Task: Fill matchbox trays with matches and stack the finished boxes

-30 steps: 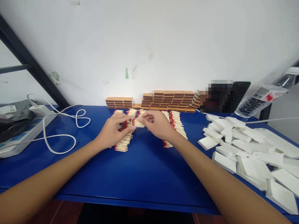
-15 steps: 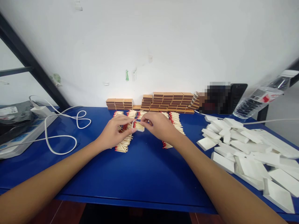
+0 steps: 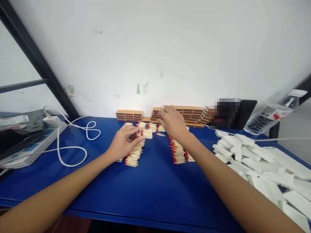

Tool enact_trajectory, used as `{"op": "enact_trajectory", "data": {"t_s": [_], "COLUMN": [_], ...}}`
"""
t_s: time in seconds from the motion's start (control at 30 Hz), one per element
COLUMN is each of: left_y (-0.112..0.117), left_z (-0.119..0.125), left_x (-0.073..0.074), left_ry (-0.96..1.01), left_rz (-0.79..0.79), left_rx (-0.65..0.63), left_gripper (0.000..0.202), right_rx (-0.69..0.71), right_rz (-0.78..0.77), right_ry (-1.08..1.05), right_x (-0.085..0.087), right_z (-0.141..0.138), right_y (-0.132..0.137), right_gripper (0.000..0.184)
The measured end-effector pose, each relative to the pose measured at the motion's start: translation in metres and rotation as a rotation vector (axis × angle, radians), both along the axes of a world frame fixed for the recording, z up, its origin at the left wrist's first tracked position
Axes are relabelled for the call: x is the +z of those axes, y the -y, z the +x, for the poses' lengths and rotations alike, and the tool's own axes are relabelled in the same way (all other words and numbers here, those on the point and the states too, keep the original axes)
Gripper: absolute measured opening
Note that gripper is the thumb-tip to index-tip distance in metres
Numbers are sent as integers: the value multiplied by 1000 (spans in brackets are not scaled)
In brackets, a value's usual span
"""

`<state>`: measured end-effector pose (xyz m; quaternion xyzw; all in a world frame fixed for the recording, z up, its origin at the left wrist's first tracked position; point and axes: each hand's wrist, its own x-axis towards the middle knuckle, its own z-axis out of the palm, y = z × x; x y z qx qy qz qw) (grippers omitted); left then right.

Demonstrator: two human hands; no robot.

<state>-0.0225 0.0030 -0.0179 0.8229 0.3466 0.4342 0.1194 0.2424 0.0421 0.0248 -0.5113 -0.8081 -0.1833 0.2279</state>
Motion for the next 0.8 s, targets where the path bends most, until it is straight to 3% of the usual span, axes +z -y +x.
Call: {"op": "enact_trajectory", "data": {"t_s": [0.07, 0.2, 0.33, 0.63, 0.8], "left_y": [-2, -6, -10, -15, -16], "left_z": [-1, -5, -8, -9, -10], "left_x": [1, 3, 2, 0, 1], "left_ry": [12, 30, 26, 54, 137], "left_rz": [6, 3, -5, -31, -71], "left_rx": [21, 84, 114, 144, 197], "left_gripper": [35, 34, 34, 31, 31], "right_rx": [-40, -79, -97, -65, 0], "right_rz": [52, 82, 37, 20, 25], "right_ry": [199, 372, 451, 405, 141], "right_x": [12, 31, 39, 47, 34], "right_z": [-3, -5, -2, -12, -1], "right_y": [-23, -63, -78, -59, -9], "right_gripper": [18, 24, 18, 23, 19]}}
